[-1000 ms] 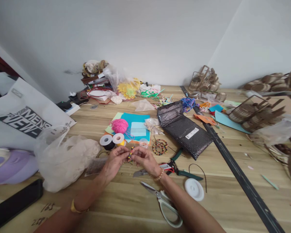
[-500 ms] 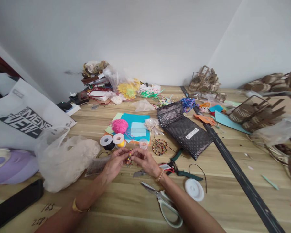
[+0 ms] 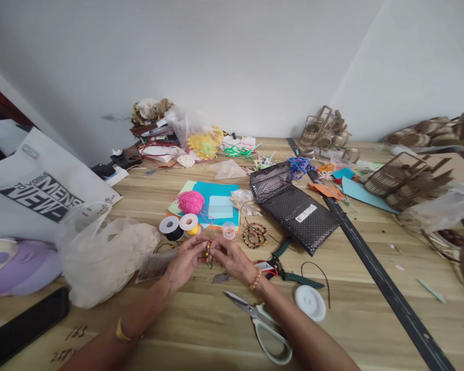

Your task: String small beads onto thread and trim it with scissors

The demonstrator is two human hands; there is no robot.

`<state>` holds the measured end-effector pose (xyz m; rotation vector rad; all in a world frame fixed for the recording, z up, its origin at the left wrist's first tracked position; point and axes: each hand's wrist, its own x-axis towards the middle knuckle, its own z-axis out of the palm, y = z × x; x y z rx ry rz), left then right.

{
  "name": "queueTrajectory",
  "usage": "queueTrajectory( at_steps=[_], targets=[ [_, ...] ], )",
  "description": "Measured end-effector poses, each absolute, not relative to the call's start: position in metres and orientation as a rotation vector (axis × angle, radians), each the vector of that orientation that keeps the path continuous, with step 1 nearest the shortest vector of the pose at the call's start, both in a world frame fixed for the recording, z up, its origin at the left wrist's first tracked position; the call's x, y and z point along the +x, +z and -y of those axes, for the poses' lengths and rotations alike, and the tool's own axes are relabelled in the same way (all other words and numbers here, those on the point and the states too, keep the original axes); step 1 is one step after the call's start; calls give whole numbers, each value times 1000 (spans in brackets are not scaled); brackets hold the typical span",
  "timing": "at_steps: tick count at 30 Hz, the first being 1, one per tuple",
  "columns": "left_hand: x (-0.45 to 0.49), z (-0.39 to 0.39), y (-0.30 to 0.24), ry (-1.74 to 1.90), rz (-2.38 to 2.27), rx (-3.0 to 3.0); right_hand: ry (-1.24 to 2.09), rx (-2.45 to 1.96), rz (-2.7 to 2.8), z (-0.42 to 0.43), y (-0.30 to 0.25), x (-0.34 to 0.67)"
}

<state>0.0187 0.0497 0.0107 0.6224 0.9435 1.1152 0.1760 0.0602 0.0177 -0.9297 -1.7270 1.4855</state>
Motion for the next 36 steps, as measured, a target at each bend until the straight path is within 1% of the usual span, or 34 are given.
queueTrajectory(
  at_steps=[4, 9, 13, 22, 25, 36],
  targets=[
    [17, -48, 21, 1010, -888, 814, 1309, -967, 1824, -64, 15, 180],
    [14, -50, 26, 952, -1030, 1293, 1097, -1095, 1970, -68, 15, 186],
    [15, -50, 24, 902, -1144, 1513, 1091, -1107, 2027, -70, 17, 189],
    [16, -46, 24, 873, -1103, 1431, 1322, -1052, 2022, -69, 27, 192],
    [17, -46, 19, 856, -1113, 1413, 1343, -1017, 2037, -69, 26, 192],
    [19, -46, 18, 874, -1133, 1399, 1057, -1158, 2098, -71, 16, 192]
  ],
)
